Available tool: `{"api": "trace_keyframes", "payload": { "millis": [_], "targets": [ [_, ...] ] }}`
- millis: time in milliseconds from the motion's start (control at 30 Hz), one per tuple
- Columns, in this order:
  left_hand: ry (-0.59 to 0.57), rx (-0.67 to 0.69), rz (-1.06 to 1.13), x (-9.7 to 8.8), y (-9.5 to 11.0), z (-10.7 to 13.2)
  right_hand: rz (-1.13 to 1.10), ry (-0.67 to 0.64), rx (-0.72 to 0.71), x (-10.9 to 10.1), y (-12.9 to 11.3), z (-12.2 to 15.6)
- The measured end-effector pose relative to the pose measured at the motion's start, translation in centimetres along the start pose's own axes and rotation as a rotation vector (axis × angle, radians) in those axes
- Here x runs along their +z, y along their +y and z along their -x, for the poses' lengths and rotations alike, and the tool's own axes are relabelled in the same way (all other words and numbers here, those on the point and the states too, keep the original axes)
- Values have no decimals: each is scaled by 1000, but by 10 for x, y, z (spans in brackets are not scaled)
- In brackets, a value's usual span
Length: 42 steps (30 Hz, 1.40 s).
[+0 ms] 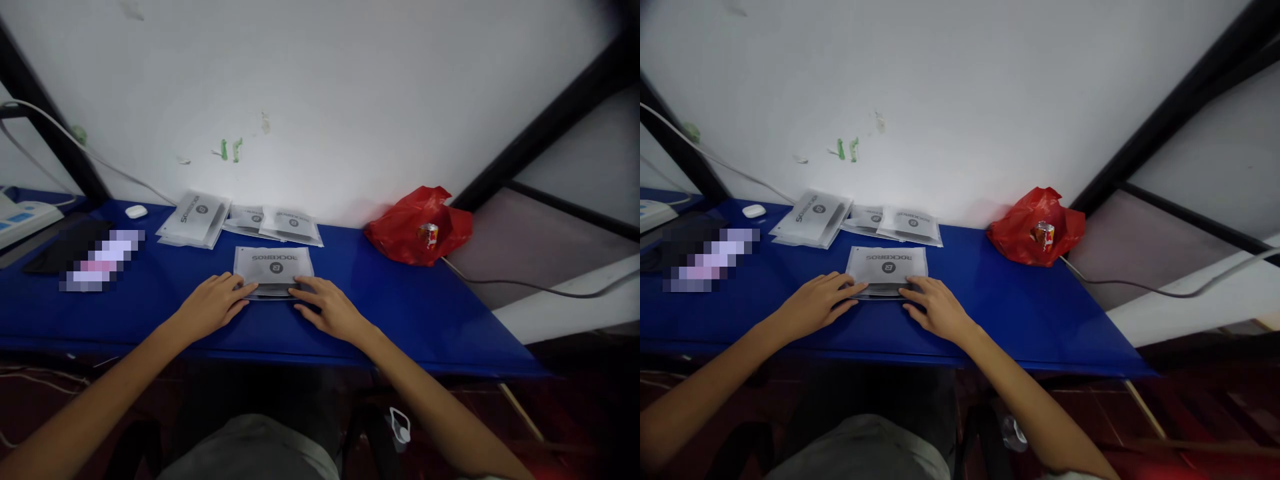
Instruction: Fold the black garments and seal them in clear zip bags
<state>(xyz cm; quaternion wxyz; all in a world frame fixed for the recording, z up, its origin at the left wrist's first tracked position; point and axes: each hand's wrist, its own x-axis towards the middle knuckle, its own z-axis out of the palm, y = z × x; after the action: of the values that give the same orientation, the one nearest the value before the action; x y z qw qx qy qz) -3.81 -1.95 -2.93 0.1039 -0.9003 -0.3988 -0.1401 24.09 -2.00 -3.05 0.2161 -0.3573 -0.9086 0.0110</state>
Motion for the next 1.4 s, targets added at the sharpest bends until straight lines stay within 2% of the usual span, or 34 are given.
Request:
{"api": "trace_keyframes", "payload": {
  "millis": [133, 333, 467, 567, 667, 800, 933, 1133, 1333, 1400],
  "targets": [
    [-65, 1, -8, 2, -6, 4, -41, -31, 3, 1, 3, 5],
    [-86, 41, -118, 7, -5, 5, -14, -38, 1, 4, 3, 7],
    [10, 35, -127, 2, 0, 1, 55, 51, -13, 2, -6, 1],
    [107, 30, -54, -12, 3, -7, 87, 144, -66, -4, -17, -14],
    [156, 17, 88, -30, 5, -16, 76, 187, -107, -14, -28, -35],
    [218, -69, 343, -43, 7, -25, 27, 184, -117, -24, -35, -58],
    [310, -195, 526, -42, 7, -24, -41, 201, -126, -28, -38, -67],
    [453, -458, 634, -31, 3, -15, -94, 186, -127, -25, -38, -71],
    [499, -541, 705, -27, 3, -15, -17, 300, -73, -24, -38, -65],
    [496, -549, 708, -27, 3, -16, 36, 303, -63, -26, -37, -61]
  ]
}}
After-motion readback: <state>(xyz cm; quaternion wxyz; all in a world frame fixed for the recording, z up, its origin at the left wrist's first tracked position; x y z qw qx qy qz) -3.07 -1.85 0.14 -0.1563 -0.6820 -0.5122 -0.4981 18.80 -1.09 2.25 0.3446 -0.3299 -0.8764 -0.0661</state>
